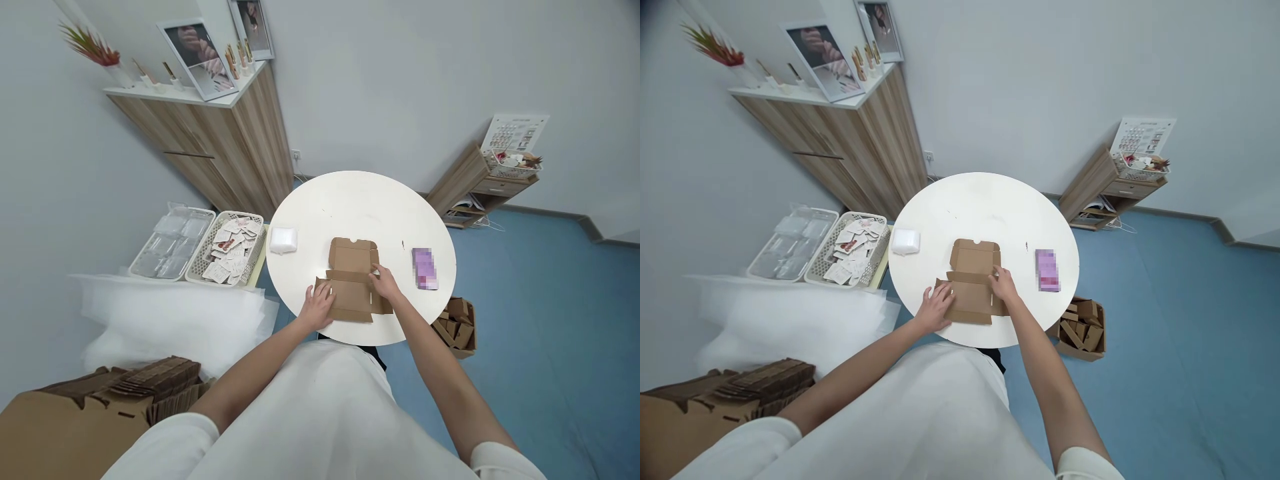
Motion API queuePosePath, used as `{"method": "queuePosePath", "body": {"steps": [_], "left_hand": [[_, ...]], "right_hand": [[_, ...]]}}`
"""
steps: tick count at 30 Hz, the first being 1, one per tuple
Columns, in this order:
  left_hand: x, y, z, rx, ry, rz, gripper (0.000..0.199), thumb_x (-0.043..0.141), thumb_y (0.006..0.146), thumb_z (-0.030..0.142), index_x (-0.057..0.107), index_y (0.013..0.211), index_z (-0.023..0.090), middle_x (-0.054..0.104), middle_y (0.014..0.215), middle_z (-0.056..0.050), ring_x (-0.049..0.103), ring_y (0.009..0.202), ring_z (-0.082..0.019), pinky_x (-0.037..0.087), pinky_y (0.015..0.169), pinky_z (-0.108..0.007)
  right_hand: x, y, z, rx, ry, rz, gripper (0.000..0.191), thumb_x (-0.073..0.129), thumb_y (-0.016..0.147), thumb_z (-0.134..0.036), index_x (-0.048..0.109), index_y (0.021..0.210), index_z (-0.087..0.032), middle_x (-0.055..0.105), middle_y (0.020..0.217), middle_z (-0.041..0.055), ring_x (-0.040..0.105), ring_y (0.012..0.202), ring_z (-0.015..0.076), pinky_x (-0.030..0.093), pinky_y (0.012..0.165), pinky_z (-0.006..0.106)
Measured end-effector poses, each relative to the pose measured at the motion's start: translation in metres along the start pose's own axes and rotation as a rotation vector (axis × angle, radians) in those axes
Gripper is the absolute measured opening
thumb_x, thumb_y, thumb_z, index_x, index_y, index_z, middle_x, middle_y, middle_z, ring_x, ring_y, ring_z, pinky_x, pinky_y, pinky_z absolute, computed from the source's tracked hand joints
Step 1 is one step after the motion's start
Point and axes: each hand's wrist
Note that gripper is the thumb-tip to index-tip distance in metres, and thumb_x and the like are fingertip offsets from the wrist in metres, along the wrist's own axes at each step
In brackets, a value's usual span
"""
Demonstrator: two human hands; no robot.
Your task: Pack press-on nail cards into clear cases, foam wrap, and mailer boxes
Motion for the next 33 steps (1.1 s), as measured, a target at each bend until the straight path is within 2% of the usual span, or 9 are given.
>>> {"method": "queuePosePath", "body": {"steps": [4, 9, 16, 20, 22, 24, 27, 30, 33], "left_hand": [[-0.001, 0.017, 0.000, 0.011, 0.020, -0.051, 0.099, 0.068, 0.054, 0.046, 0.019, 0.136, 0.018, 0.012, 0.144, -0.017, 0.004, 0.132, -0.034, 0.011, 0.101, -0.053], [-0.003, 0.046, -0.010, 0.024, 0.066, -0.074, 0.123, 0.071, 0.041, 0.054, 0.009, 0.138, 0.012, 0.004, 0.145, -0.017, -0.009, 0.131, -0.034, 0.006, 0.102, -0.054], [0.000, 0.056, -0.011, 0.074, 0.073, -0.139, 0.121, 0.069, 0.040, 0.058, 0.013, 0.138, 0.012, 0.012, 0.144, -0.018, -0.005, 0.131, -0.037, 0.004, 0.102, -0.056], [0.002, 0.054, -0.006, 0.054, 0.040, -0.098, 0.112, 0.065, 0.047, 0.056, 0.016, 0.137, 0.011, 0.018, 0.142, -0.018, 0.001, 0.131, -0.037, 0.004, 0.102, -0.056], [0.002, 0.054, -0.001, 0.033, 0.022, -0.073, 0.106, 0.064, 0.050, 0.054, 0.020, 0.136, 0.011, 0.024, 0.140, -0.018, 0.005, 0.131, -0.036, 0.005, 0.102, -0.055], [0.000, 0.054, 0.003, 0.021, 0.009, -0.044, 0.098, 0.064, 0.053, 0.051, 0.025, 0.134, 0.011, 0.029, 0.137, -0.018, 0.009, 0.131, -0.035, 0.005, 0.102, -0.054], [-0.003, 0.050, 0.007, 0.014, 0.001, -0.010, 0.094, 0.064, 0.055, 0.051, 0.027, 0.133, 0.012, 0.030, 0.137, -0.017, 0.007, 0.131, -0.034, 0.005, 0.103, -0.053], [-0.001, 0.034, -0.001, -0.118, -0.017, 0.065, 0.100, 0.062, 0.056, 0.057, 0.021, 0.135, 0.013, 0.019, 0.142, -0.018, 0.000, 0.132, -0.035, 0.007, 0.102, -0.054], [0.013, 0.008, -0.017, -0.470, -0.113, 0.171, 0.095, 0.053, 0.065, 0.060, 0.014, 0.137, 0.011, 0.018, 0.142, -0.021, 0.010, 0.131, -0.037, 0.018, 0.098, -0.055]], "right_hand": [[0.003, 0.019, 0.002, 0.032, 0.148, -0.012, 0.038, 0.043, 0.077, -0.026, 0.053, 0.114, -0.021, 0.058, 0.112, 0.0063, 0.055, 0.101, 0.0174, 0.044, 0.084, 0.030], [0.019, 0.012, 0.001, 0.022, 0.139, 0.027, 0.030, 0.044, 0.075, -0.020, 0.061, 0.100, -0.021, 0.064, 0.100, 0.0030, 0.059, 0.089, 0.0152, 0.045, 0.083, 0.030], [0.030, -0.023, 0.004, -0.109, 0.096, 0.032, 0.034, 0.039, 0.078, -0.022, 0.056, 0.108, -0.023, 0.061, 0.103, 0.0041, 0.057, 0.094, 0.0171, 0.043, 0.085, 0.034], [0.031, -0.045, 0.003, -0.167, -0.190, 0.124, 0.069, 0.056, 0.068, -0.043, 0.034, 0.130, -0.023, 0.031, 0.137, 0.0123, 0.031, 0.124, 0.0311, 0.027, 0.097, 0.049], [0.032, -0.052, -0.001, -0.282, -0.343, 0.058, 0.093, 0.063, 0.058, -0.051, 0.021, 0.136, -0.022, 0.014, 0.144, 0.0122, 0.014, 0.131, 0.0333, 0.015, 0.101, 0.051], [0.034, -0.053, -0.005, -0.393, -0.459, -0.059, 0.107, 0.067, 0.052, -0.053, 0.012, 0.138, -0.021, 0.011, 0.145, 0.0125, 0.008, 0.132, 0.0319, 0.008, 0.103, 0.050], [0.037, -0.048, -0.008, -0.415, -0.555, -0.129, 0.112, 0.069, 0.051, -0.049, 0.006, 0.138, -0.019, 0.018, 0.144, 0.0136, 0.010, 0.132, 0.0307, 0.002, 0.103, 0.052], [0.039, -0.043, -0.007, -0.393, -0.563, -0.129, 0.110, 0.068, 0.054, -0.046, 0.003, 0.138, -0.020, 0.019, 0.143, 0.0131, 0.011, 0.132, 0.0297, 0.003, 0.102, 0.053], [0.040, -0.043, -0.004, -0.401, -0.538, -0.129, 0.108, 0.067, 0.055, -0.045, 0.001, 0.138, -0.020, 0.017, 0.144, 0.0129, 0.011, 0.132, 0.0287, 0.003, 0.102, 0.052]]}}
Point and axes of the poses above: each hand's wrist, its own y-axis towards the middle knuckle, its own x-axis out of the palm, z = x × y
